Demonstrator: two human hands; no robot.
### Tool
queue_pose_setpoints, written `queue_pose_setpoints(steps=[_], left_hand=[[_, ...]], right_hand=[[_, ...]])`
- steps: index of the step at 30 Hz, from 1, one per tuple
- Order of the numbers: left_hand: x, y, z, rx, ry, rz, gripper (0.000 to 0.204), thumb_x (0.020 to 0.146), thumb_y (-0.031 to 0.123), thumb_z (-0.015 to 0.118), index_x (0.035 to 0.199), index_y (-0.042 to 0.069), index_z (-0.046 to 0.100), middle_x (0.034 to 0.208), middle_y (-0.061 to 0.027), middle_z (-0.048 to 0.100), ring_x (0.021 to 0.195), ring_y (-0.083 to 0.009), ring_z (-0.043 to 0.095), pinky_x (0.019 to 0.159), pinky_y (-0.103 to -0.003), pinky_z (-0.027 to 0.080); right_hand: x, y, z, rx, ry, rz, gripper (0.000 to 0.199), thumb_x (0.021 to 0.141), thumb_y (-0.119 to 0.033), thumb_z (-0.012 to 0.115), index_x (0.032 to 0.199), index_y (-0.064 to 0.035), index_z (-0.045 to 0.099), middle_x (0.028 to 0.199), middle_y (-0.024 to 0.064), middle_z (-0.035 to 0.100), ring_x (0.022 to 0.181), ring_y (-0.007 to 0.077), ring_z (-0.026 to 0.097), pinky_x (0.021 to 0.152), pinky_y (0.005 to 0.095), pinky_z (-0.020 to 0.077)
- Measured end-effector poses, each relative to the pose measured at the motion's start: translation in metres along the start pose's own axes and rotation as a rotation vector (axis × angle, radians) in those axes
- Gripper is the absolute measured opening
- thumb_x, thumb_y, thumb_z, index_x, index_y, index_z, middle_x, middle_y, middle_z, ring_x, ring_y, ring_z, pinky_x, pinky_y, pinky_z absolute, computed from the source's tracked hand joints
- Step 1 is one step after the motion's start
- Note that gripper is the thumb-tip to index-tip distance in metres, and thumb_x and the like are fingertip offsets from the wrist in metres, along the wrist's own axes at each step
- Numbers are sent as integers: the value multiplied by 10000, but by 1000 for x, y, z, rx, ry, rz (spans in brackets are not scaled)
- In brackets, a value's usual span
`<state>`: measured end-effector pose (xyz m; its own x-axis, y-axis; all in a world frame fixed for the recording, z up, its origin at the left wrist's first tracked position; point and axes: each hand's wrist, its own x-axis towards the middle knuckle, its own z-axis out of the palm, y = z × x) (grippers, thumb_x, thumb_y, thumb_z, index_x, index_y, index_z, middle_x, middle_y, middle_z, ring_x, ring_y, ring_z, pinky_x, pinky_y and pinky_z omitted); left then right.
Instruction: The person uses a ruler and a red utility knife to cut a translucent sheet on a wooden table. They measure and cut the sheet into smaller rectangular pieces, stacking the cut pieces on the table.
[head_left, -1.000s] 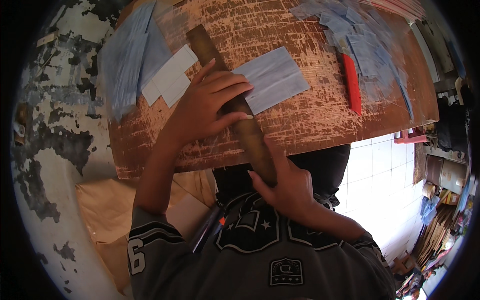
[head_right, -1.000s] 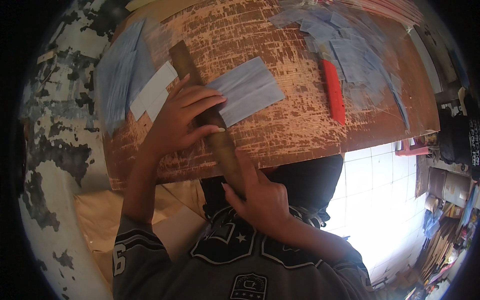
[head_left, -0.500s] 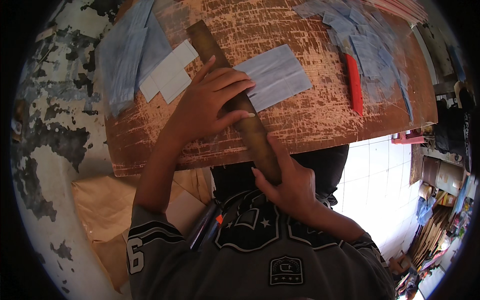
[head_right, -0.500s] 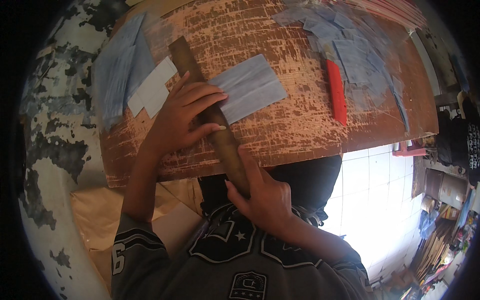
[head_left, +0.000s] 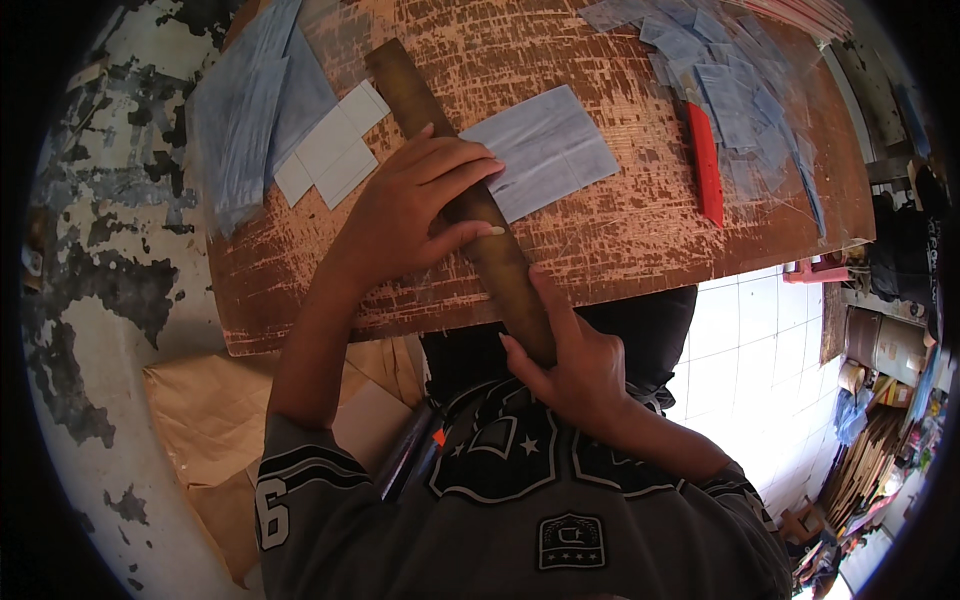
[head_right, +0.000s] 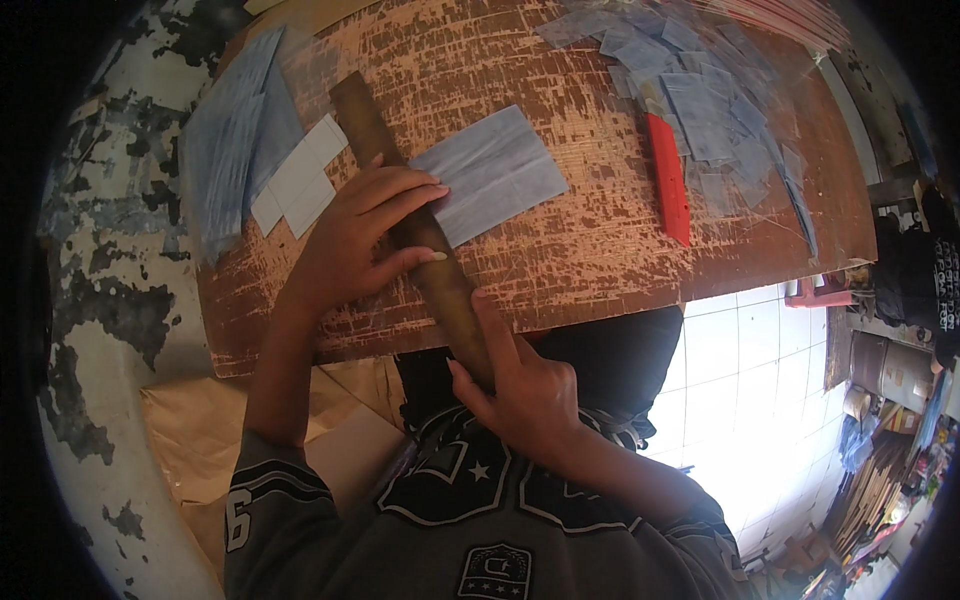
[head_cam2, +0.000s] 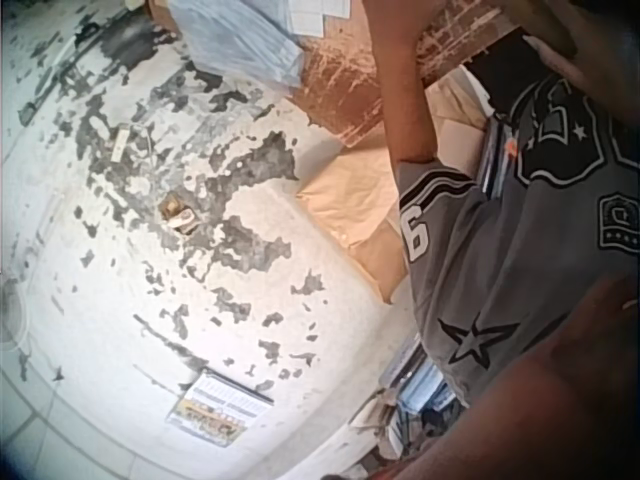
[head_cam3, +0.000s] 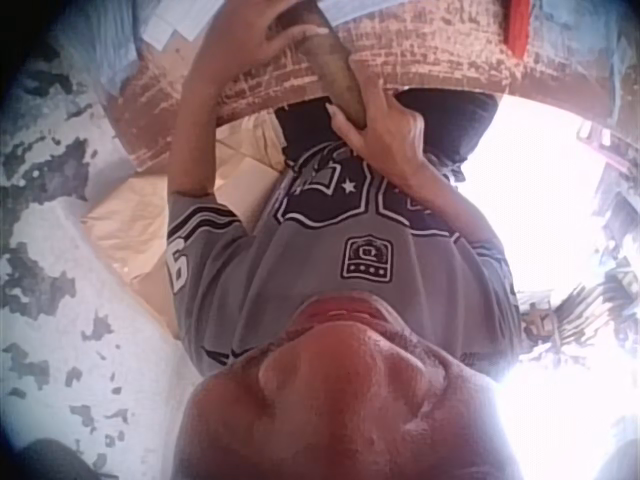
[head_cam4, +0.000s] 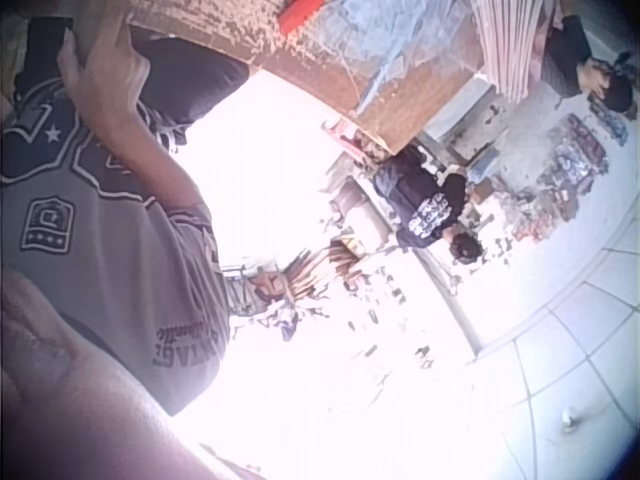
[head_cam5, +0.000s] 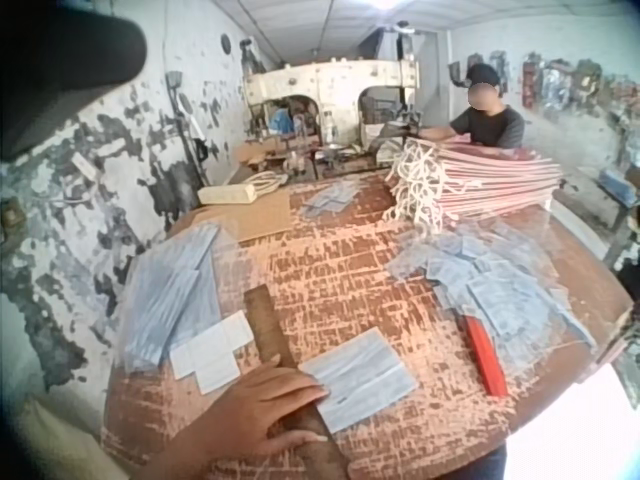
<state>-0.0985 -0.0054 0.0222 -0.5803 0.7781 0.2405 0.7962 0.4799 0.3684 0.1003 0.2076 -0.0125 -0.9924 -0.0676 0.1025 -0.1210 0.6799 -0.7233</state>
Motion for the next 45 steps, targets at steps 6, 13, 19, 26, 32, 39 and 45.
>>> queue_pose_setpoints(steps=[6,13,19,26,32,39,45], left_hand=[[0,0,1,-10,-1,3,627,910,408,837,1459,144,689,1484,-65,664,1398,-322,620,1293,-576,405],[0,0,1,-22,0,1,624,912,404,837,1458,142,687,1484,-69,664,1397,-324,622,1296,-579,401],[0,-1,2,-21,8,1,616,916,411,832,1448,135,690,1472,-73,670,1387,-326,630,1292,-586,405],[1,0,2,-28,11,0,617,907,411,841,1439,134,694,1462,-71,675,1384,-322,634,1289,-585,410],[0,-1,3,-36,11,-3,624,907,419,838,1444,138,691,1462,-70,675,1386,-319,635,1291,-588,409],[-1,-3,6,-44,18,4,639,912,442,828,1452,134,684,1468,-72,670,1393,-316,634,1301,-593,391],[-2,-5,9,-50,15,3,643,915,448,824,1454,131,673,1472,-69,657,1391,-315,633,1305,-615,375]], right_hand=[[-1,3,5,28,8,5,884,955,-329,826,1681,-47,409,983,149,804,683,293,780,568,411,614],[-1,5,8,96,3,7,871,969,-295,815,1678,-27,385,964,174,794,698,320,785,582,427,622],[-1,7,11,155,8,5,842,982,-296,804,1663,-19,391,1002,209,792,711,341,792,603,434,630],[-1,10,14,171,29,-14,842,979,-290,813,1654,-11,394,983,219,795,705,336,796,611,427,632],[-1,9,12,200,10,6,836,981,-287,815,1648,-12,393,996,226,799,729,340,806,628,427,638],[1,9,12,211,27,-15,821,982,-281,814,1637,-10,400,1074,241,799,783,350,818,659,433,648],[0,11,13,217,13,-5,814,974,-269,822,1626,-6,411,1138,257,791,797,354,820,665,436,650]])
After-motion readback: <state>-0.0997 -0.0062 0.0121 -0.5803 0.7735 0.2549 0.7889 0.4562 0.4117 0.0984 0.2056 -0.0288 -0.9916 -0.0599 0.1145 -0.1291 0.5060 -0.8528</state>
